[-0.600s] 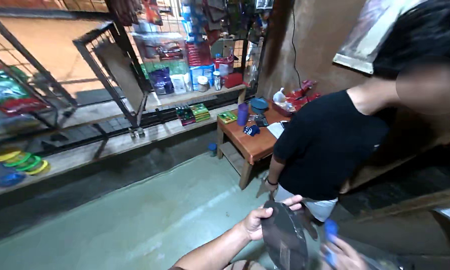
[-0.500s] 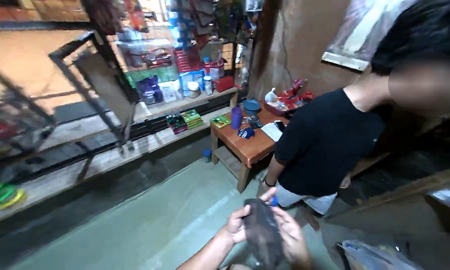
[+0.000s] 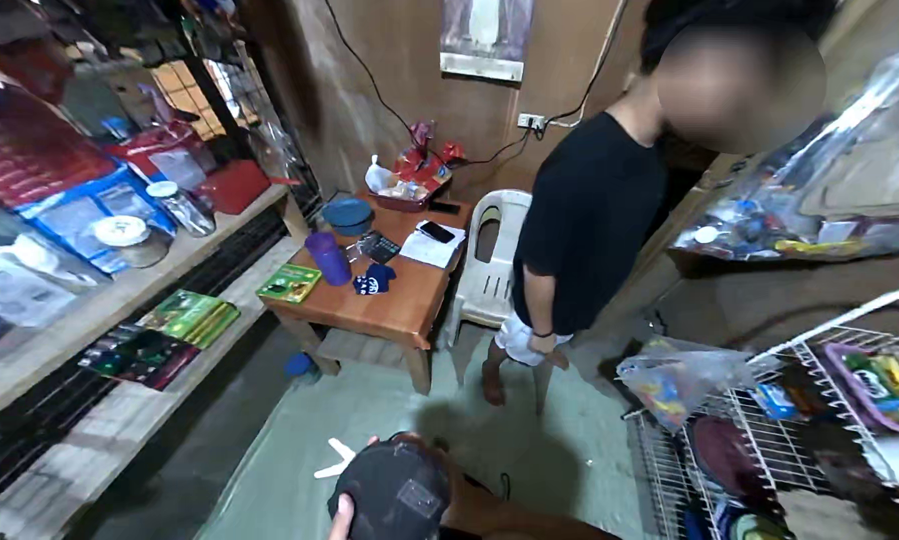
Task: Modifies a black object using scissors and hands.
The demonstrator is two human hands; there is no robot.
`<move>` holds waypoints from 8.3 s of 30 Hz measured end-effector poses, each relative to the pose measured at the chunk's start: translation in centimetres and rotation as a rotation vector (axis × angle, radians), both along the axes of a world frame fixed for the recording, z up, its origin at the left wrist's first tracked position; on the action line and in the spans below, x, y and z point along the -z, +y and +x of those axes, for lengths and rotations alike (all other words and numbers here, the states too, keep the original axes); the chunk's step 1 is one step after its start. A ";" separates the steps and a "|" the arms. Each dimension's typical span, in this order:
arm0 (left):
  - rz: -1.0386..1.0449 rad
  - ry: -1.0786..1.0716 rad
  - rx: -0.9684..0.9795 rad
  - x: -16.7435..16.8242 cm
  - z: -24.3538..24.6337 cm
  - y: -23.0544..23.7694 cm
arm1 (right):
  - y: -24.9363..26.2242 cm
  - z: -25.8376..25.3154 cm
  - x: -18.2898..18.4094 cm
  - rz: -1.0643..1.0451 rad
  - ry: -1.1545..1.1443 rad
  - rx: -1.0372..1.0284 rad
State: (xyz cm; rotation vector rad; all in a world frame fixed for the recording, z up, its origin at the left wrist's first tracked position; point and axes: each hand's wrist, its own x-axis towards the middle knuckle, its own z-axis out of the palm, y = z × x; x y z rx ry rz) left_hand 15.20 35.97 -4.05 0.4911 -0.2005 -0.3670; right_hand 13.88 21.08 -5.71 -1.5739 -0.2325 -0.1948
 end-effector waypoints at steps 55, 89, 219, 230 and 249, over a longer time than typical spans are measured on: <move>0.486 -0.043 0.414 -7.7 58.2 -1.8 | -8.4 41.6 -8.6 -0.227 -0.006 0.179; 0.532 0.339 0.034 -0.9 49.6 6.6 | -3.2 45.8 -1.2 -0.188 0.223 -0.187; 0.645 -0.092 0.078 -3.0 52.2 3.0 | -6.2 45.6 -12.4 -0.221 0.075 -0.058; 0.680 -0.135 0.280 -2.3 54.5 0.1 | -5.5 42.3 -11.3 -0.647 0.011 0.289; 0.368 -0.470 0.540 -2.6 61.6 -0.2 | -3.8 46.6 -10.5 -0.061 0.145 0.524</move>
